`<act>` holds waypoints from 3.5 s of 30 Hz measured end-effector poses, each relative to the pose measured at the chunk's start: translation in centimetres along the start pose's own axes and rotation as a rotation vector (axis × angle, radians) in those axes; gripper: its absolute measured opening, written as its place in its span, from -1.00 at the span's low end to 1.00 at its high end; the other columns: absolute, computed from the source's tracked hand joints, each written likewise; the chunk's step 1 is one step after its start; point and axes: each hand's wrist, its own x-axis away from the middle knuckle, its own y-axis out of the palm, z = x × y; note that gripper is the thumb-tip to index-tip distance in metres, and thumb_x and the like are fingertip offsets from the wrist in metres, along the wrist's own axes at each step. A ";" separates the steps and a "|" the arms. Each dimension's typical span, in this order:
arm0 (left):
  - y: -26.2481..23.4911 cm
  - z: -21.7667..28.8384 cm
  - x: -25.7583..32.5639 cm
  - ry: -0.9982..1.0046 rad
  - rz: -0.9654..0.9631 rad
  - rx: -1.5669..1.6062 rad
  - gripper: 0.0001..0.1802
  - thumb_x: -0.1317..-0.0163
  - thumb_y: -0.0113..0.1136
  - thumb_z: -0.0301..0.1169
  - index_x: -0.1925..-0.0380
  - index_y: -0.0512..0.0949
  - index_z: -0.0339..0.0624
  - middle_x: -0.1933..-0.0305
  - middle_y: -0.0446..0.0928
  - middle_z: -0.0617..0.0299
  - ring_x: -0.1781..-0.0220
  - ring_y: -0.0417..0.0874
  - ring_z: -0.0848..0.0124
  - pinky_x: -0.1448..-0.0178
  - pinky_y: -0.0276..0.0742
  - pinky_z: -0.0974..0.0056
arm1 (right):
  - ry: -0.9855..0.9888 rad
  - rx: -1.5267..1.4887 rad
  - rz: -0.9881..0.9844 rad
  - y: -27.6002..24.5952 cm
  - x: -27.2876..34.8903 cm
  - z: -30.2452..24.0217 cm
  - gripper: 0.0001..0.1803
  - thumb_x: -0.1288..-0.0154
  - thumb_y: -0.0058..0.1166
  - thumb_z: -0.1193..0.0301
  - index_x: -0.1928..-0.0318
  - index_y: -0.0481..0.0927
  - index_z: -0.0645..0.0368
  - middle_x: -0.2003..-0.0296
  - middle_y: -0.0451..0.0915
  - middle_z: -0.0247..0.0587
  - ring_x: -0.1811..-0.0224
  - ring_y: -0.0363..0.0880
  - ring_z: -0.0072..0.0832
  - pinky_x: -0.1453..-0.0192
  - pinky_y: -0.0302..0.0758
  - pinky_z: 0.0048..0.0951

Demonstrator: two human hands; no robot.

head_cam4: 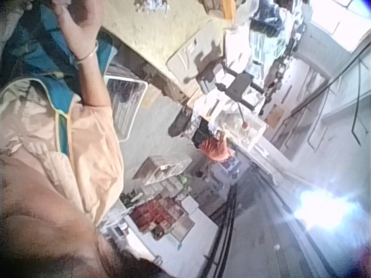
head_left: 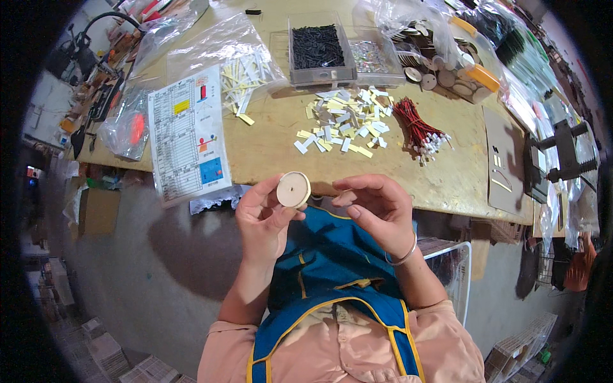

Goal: The person consults an instruction sheet, then picks up small wooden sticks, red wires, and a round wooden disc. They insert a stick into the disc and continue handling components on the table.

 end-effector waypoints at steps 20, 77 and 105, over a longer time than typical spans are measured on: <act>0.1 -1.9 1.0 0.237 0.096 -0.357 -0.44 -0.20 0.38 -0.61 -0.21 0.44 -0.39 -0.03 0.67 -0.04 -0.03 0.73 0.29 -0.06 0.70 0.24 | 0.113 0.006 0.066 3.2 -0.3 2.6 -0.61 -0.38 0.15 0.62 -0.20 0.48 0.33 0.00 0.65 -0.14 0.02 0.68 -0.40 -0.10 0.61 -0.41; -0.6 -2.1 1.8 0.256 0.100 -0.501 -0.48 -0.17 0.39 -0.66 -0.15 0.50 -0.43 -0.01 0.68 0.03 -0.01 0.73 0.35 -0.05 0.72 0.27 | 0.161 0.036 0.074 3.8 -0.2 2.8 -0.68 -0.43 0.12 0.57 -0.15 0.56 0.39 0.11 0.68 -0.21 0.12 0.67 -0.53 0.03 0.61 -0.51; -0.3 -2.0 2.0 0.233 0.098 -0.514 -0.52 -0.18 0.39 -0.66 -0.12 0.52 -0.46 0.00 0.67 0.03 0.02 0.73 0.35 -0.05 0.72 0.26 | 0.164 0.034 0.121 3.8 0.0 3.1 -0.70 -0.41 0.14 0.59 -0.12 0.59 0.37 0.13 0.70 -0.18 0.17 0.67 -0.51 0.07 0.62 -0.50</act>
